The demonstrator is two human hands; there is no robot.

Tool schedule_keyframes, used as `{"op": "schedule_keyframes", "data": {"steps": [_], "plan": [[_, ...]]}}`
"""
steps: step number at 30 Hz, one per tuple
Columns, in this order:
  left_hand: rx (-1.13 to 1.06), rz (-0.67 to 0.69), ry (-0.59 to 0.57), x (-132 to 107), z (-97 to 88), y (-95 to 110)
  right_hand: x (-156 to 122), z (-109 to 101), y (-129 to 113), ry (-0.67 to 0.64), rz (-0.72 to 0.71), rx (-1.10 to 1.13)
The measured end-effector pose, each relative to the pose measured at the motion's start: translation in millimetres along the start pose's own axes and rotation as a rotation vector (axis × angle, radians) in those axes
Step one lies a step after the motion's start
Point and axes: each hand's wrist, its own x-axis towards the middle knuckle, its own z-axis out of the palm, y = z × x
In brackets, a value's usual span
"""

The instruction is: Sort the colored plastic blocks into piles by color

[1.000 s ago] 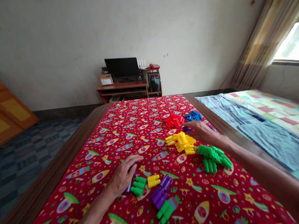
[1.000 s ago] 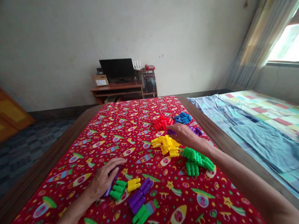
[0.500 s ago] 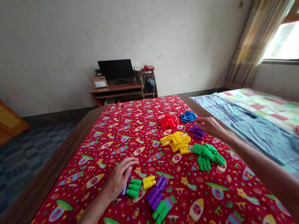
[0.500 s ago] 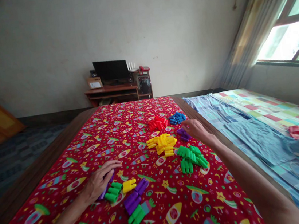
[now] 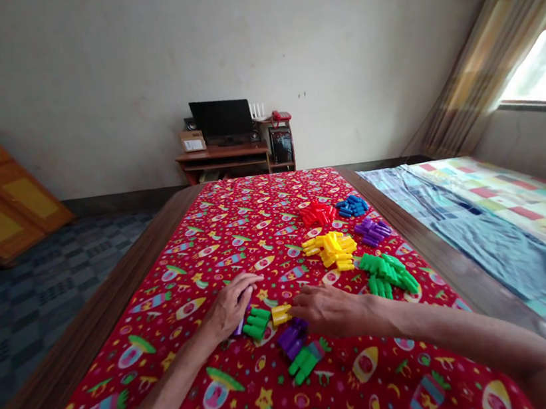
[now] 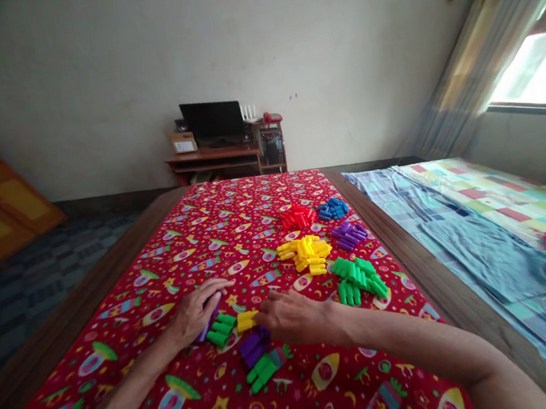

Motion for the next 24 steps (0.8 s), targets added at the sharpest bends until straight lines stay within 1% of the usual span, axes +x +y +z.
{"op": "schedule_keyframes", "data": {"steps": [2,3,5,7,9,10,12,14,16,18,20,22,24], "plan": [[-0.003,0.011,-0.003,0,0.3,-1,1,4,0,-0.030,-0.009,-0.070],[-0.004,0.015,-0.007,0,0.2,-1,-1,2,3,-0.030,-0.003,-0.085],[-0.004,0.024,-0.017,0,-0.3,-1,-9,-9,16,0.026,0.061,-0.069],[-0.008,0.030,-0.023,0,-0.8,-1,-25,-27,38,0.145,0.186,-0.048],[-0.011,0.035,-0.024,0,-0.8,-2,-50,-45,66,0.273,0.347,-0.046],[-0.009,0.036,-0.024,0,-0.6,-3,-64,-51,82,0.327,0.435,-0.055],[0.000,0.034,-0.027,-1,0.3,-5,-94,-56,112,0.383,0.606,-0.072],[0.009,0.036,-0.027,-1,1.1,-7,-121,-50,137,0.385,0.840,-0.141],[0.013,0.039,-0.025,0,1.4,-7,-141,-38,153,0.351,0.957,-0.193],[0.015,0.041,-0.025,0,0.9,-7,-152,-23,161,0.321,0.970,-0.207],[0.020,0.045,-0.029,1,0.3,-6,-155,-13,162,0.311,0.968,-0.199],[0.028,0.046,-0.031,0,0.5,-6,-155,-8,160,0.319,0.979,-0.184],[0.035,0.040,-0.033,0,2.2,-10,-153,-10,158,0.315,0.999,-0.157]]}}
